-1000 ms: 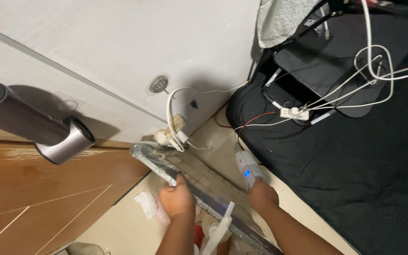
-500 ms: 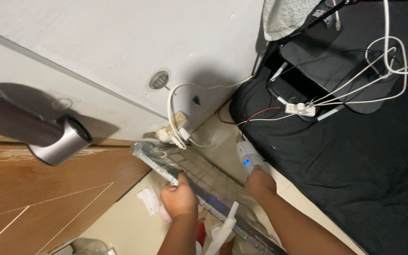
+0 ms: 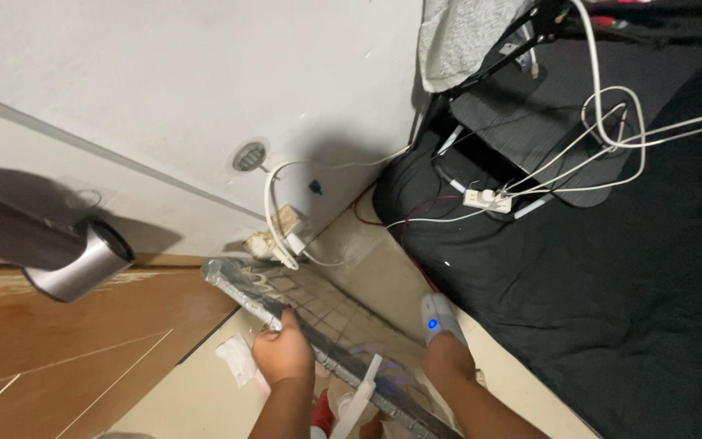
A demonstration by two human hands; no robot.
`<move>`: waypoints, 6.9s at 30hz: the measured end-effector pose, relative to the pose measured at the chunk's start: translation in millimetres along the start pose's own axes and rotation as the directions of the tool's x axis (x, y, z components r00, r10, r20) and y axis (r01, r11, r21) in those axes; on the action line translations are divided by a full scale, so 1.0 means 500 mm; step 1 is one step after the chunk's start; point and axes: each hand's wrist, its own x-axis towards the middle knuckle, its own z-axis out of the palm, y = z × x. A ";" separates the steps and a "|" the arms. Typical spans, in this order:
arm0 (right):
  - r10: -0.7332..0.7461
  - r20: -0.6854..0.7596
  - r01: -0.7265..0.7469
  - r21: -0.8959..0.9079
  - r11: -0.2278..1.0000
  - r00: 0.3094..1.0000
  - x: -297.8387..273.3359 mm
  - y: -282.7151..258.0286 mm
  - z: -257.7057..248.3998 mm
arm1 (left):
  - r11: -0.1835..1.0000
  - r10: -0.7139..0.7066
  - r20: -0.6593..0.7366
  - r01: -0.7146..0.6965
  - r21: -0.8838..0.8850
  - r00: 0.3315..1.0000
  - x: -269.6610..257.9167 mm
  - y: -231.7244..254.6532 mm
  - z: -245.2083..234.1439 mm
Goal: The person picks up a white handheld vacuum cleaner and its attachment, connects the parts together by hand, and then rests the assembled device on a black chair.
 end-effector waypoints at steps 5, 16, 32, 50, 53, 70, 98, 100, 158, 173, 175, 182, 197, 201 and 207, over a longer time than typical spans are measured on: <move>0.087 -0.010 -0.087 0.023 0.996 0.996 0.001 0.003 0.005 | 0.997 -0.024 -0.018 0.026 0.074 1.000 0.008 -0.010 0.003; 0.069 0.020 -0.070 0.056 0.996 0.997 -0.024 -0.042 -0.020 | 0.998 -0.055 0.009 0.056 -0.013 0.998 0.000 0.000 0.001; -0.144 -0.136 0.150 0.032 0.988 0.980 0.046 -0.066 0.031 | 0.998 0.037 0.013 -0.036 -0.046 0.999 0.021 -0.026 0.010; -0.259 -0.147 0.240 -0.133 0.962 0.955 0.001 -0.042 0.001 | 0.999 -0.031 0.084 0.033 -0.033 0.996 0.002 -0.004 -0.003; -0.271 -0.151 0.244 -0.177 0.954 0.951 0.017 -0.052 0.004 | 0.999 -0.015 0.068 0.017 -0.029 0.998 0.004 -0.007 -0.001; -0.431 -0.005 0.407 -0.318 0.856 0.903 0.000 0.038 -0.086 | 0.999 -0.022 0.054 0.020 0.029 0.998 0.010 -0.013 0.002; -0.443 0.002 0.407 -0.402 0.820 0.896 -0.024 0.122 -0.083 | 0.996 0.057 -0.002 -0.057 0.065 0.998 0.010 -0.016 0.004; -0.434 -0.009 0.396 -0.391 0.831 0.901 -0.026 0.123 -0.070 | 0.997 0.073 -0.005 -0.072 0.039 0.997 0.008 -0.017 0.004; 0.026 0.123 -0.039 0.098 0.994 0.992 -0.098 0.299 -0.152 | 0.984 0.066 -0.028 -0.061 0.167 0.997 0.001 0.001 -0.005; 0.025 0.109 -0.037 0.110 0.993 0.994 -0.128 0.340 -0.112 | 0.980 0.058 -0.064 -0.044 0.195 0.996 -0.008 0.003 -0.002; 0.008 0.111 -0.021 0.111 0.994 0.994 -0.131 0.333 -0.113 | 0.981 0.050 -0.068 -0.036 0.193 0.996 -0.008 0.002 -0.003; -0.025 0.027 0.023 0.041 0.999 0.999 -0.115 0.309 -0.101 | 0.987 0.052 -0.072 -0.040 0.155 0.996 -0.004 -0.002 -0.001; -0.037 0.017 0.038 -0.041 0.998 0.999 -0.085 0.239 -0.122 | 0.998 0.047 -0.016 -0.046 0.045 0.999 -0.021 0.016 -0.010; -0.048 0.036 0.049 -0.019 0.999 0.998 -0.079 0.213 -0.123 | 0.995 0.033 -0.003 -0.032 0.091 0.999 -0.015 0.016 -0.011; -0.005 0.105 -0.001 0.058 0.998 0.994 -0.099 0.210 -0.143 | 0.898 0.044 0.034 -0.054 0.437 0.998 0.039 -0.024 -0.008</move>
